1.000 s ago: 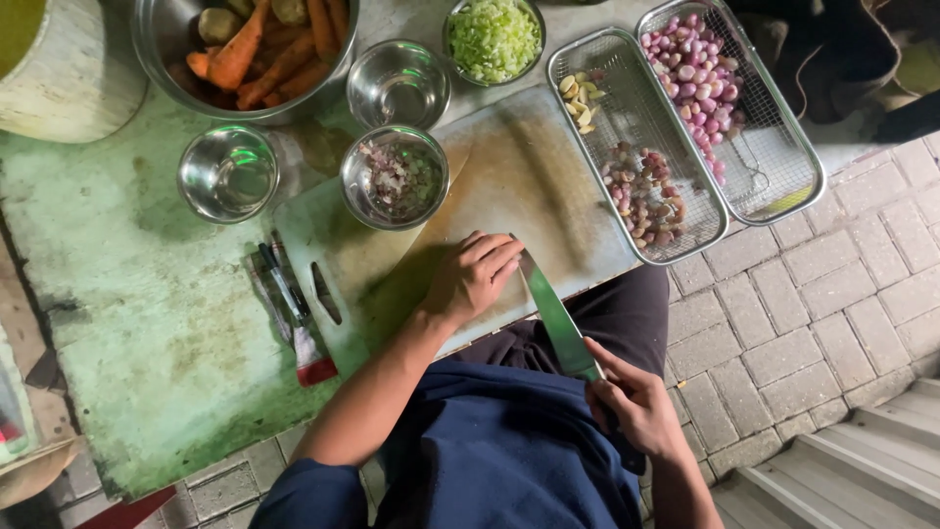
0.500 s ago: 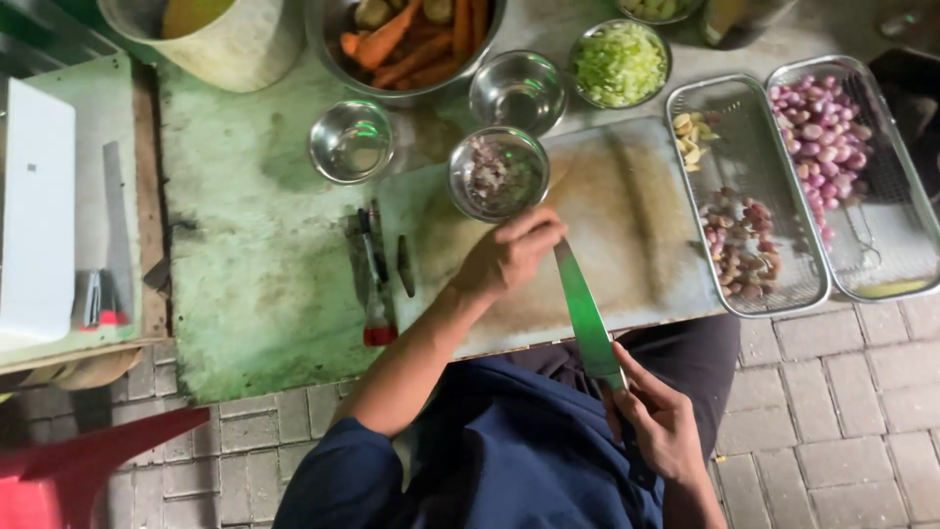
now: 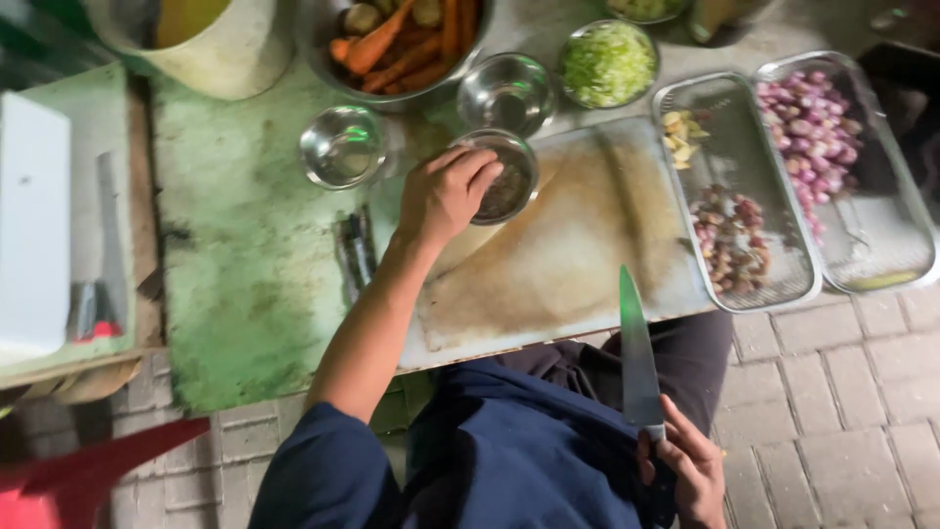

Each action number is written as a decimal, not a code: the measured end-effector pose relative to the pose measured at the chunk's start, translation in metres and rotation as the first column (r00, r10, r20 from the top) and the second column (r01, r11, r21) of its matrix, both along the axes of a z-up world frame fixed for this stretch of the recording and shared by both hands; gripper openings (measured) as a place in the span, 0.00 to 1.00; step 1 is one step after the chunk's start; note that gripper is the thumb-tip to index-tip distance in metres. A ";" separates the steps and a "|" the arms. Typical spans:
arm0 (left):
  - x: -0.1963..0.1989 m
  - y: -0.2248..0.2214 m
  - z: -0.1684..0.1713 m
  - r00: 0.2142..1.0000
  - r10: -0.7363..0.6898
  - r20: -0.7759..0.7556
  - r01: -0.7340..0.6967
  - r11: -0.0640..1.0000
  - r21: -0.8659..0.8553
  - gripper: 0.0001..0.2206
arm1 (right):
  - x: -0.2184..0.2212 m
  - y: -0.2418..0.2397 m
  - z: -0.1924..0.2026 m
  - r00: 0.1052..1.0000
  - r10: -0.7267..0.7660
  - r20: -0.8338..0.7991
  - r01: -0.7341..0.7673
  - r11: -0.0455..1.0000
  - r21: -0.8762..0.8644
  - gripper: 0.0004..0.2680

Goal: Peeling the outer skin of shallots using a knife on a wooden cutting board in a food preparation area.

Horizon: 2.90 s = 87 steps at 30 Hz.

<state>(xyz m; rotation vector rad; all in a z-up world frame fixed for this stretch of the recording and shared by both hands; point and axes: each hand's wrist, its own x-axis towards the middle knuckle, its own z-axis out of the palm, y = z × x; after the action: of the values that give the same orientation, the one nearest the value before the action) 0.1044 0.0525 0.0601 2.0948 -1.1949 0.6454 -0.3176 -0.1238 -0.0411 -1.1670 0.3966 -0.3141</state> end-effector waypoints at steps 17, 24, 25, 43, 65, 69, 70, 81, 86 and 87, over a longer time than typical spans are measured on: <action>-0.105 -0.293 -0.048 0.721 -0.506 -0.474 0.693 0.503 0.517 0.23 | -0.018 -0.019 -0.062 0.980 0.081 0.181 -0.107 0.984 0.139 0.22; -0.095 -0.313 -0.076 0.802 -0.558 -0.213 0.508 0.450 0.734 0.14 | -0.020 -0.017 -0.056 0.980 0.017 0.201 -0.048 0.988 0.150 0.22; -0.093 -0.309 -0.071 0.801 -0.553 -0.229 0.507 0.425 0.750 0.12 | -0.020 -0.016 -0.055 0.980 0.017 0.199 -0.050 0.986 0.160 0.22; -0.061 -0.145 -0.035 0.815 -0.558 -0.153 0.572 0.818 0.062 0.10 | -0.017 -0.019 -0.059 0.972 -0.063 0.227 0.004 0.968 0.251 0.25; -0.096 -0.042 -0.065 0.855 -0.477 -0.204 0.480 0.877 -0.041 0.03 | 0.016 -0.008 0.002 0.999 -0.030 -0.027 0.032 0.997 0.068 0.23; -0.094 -0.043 -0.059 0.850 -0.495 -0.181 0.490 0.869 -0.071 0.02 | 0.037 0.009 0.051 0.934 -0.108 -0.339 -0.124 0.793 -0.596 0.20; -0.094 -0.046 -0.058 0.855 -0.494 -0.159 0.489 0.869 -0.073 0.03 | 0.041 0.011 0.060 0.904 -0.162 -0.397 -0.235 0.586 -0.776 0.20; -0.093 -0.047 -0.058 0.888 -0.442 -0.124 0.444 0.896 -0.017 0.04 | 0.046 0.018 0.085 0.889 -0.100 -0.447 -0.386 0.361 -0.849 0.20; -0.092 -0.048 -0.055 0.893 -0.435 -0.115 0.435 0.900 -0.025 0.05 | 0.047 0.020 0.092 0.876 -0.082 -0.474 -0.425 0.331 -0.842 0.20; -0.091 -0.048 -0.055 0.891 -0.438 -0.121 0.439 0.898 -0.024 0.05 | 0.049 0.020 0.091 0.877 -0.068 -0.475 -0.425 0.352 -0.834 0.21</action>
<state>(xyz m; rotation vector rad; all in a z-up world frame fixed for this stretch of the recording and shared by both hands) 0.0130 0.0049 0.0048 1.7463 -1.5292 0.2972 -0.2688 -0.1040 0.0501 -2.4674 0.4792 -0.0228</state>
